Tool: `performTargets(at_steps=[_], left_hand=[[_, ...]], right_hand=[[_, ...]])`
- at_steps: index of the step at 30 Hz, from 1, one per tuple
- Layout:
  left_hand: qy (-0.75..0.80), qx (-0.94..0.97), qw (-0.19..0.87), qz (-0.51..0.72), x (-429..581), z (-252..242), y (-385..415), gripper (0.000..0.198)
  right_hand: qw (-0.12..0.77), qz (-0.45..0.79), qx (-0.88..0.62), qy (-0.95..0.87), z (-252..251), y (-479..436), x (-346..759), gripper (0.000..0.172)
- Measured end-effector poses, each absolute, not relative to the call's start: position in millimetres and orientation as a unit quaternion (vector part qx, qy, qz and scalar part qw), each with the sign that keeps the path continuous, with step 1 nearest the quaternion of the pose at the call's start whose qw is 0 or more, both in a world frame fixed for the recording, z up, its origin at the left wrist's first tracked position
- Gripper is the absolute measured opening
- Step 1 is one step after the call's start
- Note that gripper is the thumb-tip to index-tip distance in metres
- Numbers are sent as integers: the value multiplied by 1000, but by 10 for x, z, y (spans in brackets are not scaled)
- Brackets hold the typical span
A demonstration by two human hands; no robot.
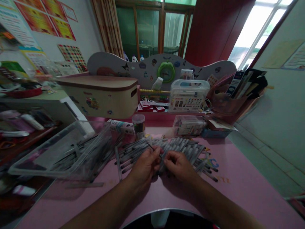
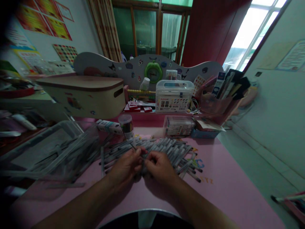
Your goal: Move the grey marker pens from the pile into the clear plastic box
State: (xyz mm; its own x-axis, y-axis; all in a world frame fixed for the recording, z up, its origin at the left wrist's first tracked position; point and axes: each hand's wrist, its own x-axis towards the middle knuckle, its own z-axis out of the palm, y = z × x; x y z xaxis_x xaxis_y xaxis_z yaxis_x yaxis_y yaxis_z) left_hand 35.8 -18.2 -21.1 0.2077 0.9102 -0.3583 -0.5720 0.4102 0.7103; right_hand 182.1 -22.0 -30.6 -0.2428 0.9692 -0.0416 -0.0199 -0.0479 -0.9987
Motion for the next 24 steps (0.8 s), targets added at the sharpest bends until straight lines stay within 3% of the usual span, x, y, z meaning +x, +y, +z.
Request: performTargets(at_steps=[3,6,10,13,24], left_hand=[[380,207,757,490,390,-309,-208,36],[381,156,764,497,349,-272,-178,38],[360,92,808,456,321,-176,-167,25],[341,70,818,459,354,-175,-195,21],[298,15,828,475,492,-247,-243,24]], right_hand=[[425,647,-392,-497,-340,-276,1792,11],[475,625,-403,-470,-332,-281,1816,23],[533,429,-445,-578,-327,-286,1837,15],[535,278,-421,-678,-367,-314,1825,20],[374,92,-393,-835,-526,-261,1758,58]])
